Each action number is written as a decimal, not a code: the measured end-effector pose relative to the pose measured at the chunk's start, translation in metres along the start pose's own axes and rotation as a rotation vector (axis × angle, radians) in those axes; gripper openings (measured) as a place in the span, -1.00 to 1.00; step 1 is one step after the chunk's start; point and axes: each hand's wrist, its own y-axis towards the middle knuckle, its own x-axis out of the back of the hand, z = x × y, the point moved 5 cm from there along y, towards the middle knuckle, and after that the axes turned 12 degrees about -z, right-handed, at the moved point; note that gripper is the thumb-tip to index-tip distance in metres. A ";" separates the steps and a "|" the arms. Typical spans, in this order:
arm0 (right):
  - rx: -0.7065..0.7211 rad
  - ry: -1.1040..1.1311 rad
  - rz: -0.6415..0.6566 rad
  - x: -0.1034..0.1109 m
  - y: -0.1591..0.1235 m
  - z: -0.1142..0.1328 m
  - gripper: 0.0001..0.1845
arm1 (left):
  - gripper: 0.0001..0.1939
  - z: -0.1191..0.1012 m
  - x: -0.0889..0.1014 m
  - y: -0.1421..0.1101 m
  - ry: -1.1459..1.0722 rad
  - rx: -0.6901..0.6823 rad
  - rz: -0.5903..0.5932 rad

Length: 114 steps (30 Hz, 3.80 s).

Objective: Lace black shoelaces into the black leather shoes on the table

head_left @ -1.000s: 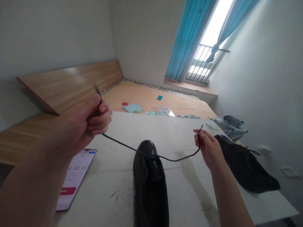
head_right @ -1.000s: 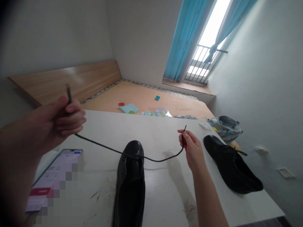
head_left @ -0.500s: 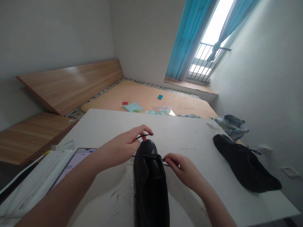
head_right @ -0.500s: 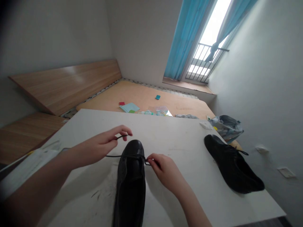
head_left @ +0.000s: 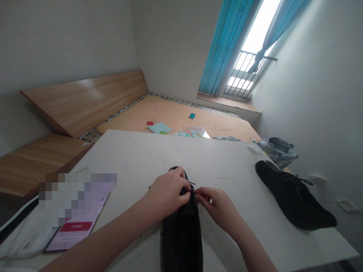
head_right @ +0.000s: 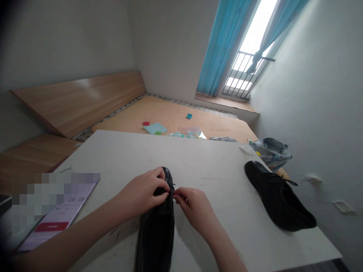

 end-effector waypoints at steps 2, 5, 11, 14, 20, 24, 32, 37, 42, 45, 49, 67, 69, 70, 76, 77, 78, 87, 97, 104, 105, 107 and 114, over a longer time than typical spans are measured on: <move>0.002 -0.001 -0.002 0.000 -0.001 0.000 -0.79 | -0.84 -0.003 -0.003 0.000 0.006 -0.001 -0.016; 0.015 -0.010 0.001 0.002 -0.002 -0.001 -0.78 | -0.85 -0.004 -0.006 0.000 0.006 -0.012 -0.030; 0.142 0.086 -0.163 0.012 -0.001 0.010 -0.79 | -0.88 -0.004 0.006 0.001 -0.020 -0.034 -0.076; 0.215 0.199 -0.199 0.014 0.000 0.026 -0.88 | -0.92 -0.007 0.021 0.000 -0.096 -0.076 -0.128; 0.097 0.556 -0.238 0.027 0.001 0.048 -0.73 | -0.75 -0.001 0.065 -0.005 -0.299 -0.038 -0.191; 0.172 0.271 -0.233 0.025 0.000 0.058 -0.81 | -0.68 0.019 0.080 -0.008 -0.161 0.065 -0.145; 0.279 -0.185 -0.161 -0.004 0.002 0.056 -0.80 | -0.75 0.033 0.055 -0.014 0.027 0.093 0.155; 0.277 -0.216 -0.160 -0.004 0.001 0.057 -0.80 | -0.76 0.035 0.049 -0.015 0.130 0.142 0.171; 0.270 -0.255 -0.139 -0.005 0.002 0.058 -0.80 | -0.74 0.038 0.046 -0.012 0.186 0.136 0.153; 0.264 -0.256 -0.120 -0.006 0.002 0.059 -0.77 | -0.74 0.038 0.042 -0.012 0.178 0.135 0.159; 0.264 -0.257 -0.072 -0.008 0.002 0.063 -0.72 | -0.78 0.035 0.036 -0.012 0.144 0.124 0.164; 0.203 -0.417 -0.034 -0.023 0.012 0.072 -0.87 | -0.90 0.027 0.023 -0.013 0.140 0.073 0.156; 0.204 -0.375 -0.055 -0.017 0.011 0.071 -0.90 | -0.88 0.025 0.027 -0.012 0.110 0.069 0.141; 0.199 -0.336 -0.065 -0.013 0.011 0.071 -0.91 | -0.85 0.022 0.030 -0.012 0.081 0.051 0.126; 0.077 0.038 -0.142 0.024 0.007 0.069 -0.89 | -0.77 0.001 0.051 -0.010 -0.212 -0.082 0.033; 0.051 0.107 -0.151 0.029 0.006 0.069 -0.88 | -0.79 -0.001 0.054 -0.010 -0.245 -0.071 0.015; 0.026 0.182 -0.159 0.032 0.005 0.070 -0.88 | -0.81 -0.003 0.057 -0.011 -0.271 -0.059 -0.010; -0.112 0.465 -0.181 0.039 -0.001 0.059 -0.77 | -0.84 -0.008 0.072 -0.015 -0.581 0.068 -0.184; -0.210 1.068 -0.336 0.028 0.002 0.048 -0.82 | -0.80 -0.015 0.062 -0.013 -0.638 0.070 -0.260; -0.190 1.007 -0.456 0.034 0.001 0.053 -0.83 | -0.90 -0.023 0.066 -0.016 -0.644 0.039 -0.412; -0.188 1.011 -0.438 0.033 0.001 0.054 -0.84 | -0.91 -0.023 0.066 -0.015 -0.664 0.032 -0.423; -0.209 1.064 -0.370 0.027 0.001 0.055 -0.85 | -0.92 -0.023 0.064 -0.015 -0.706 0.060 -0.418; -0.223 1.183 -0.166 0.014 0.001 0.056 -0.82 | -0.90 -0.022 0.057 -0.014 -0.803 0.132 -0.310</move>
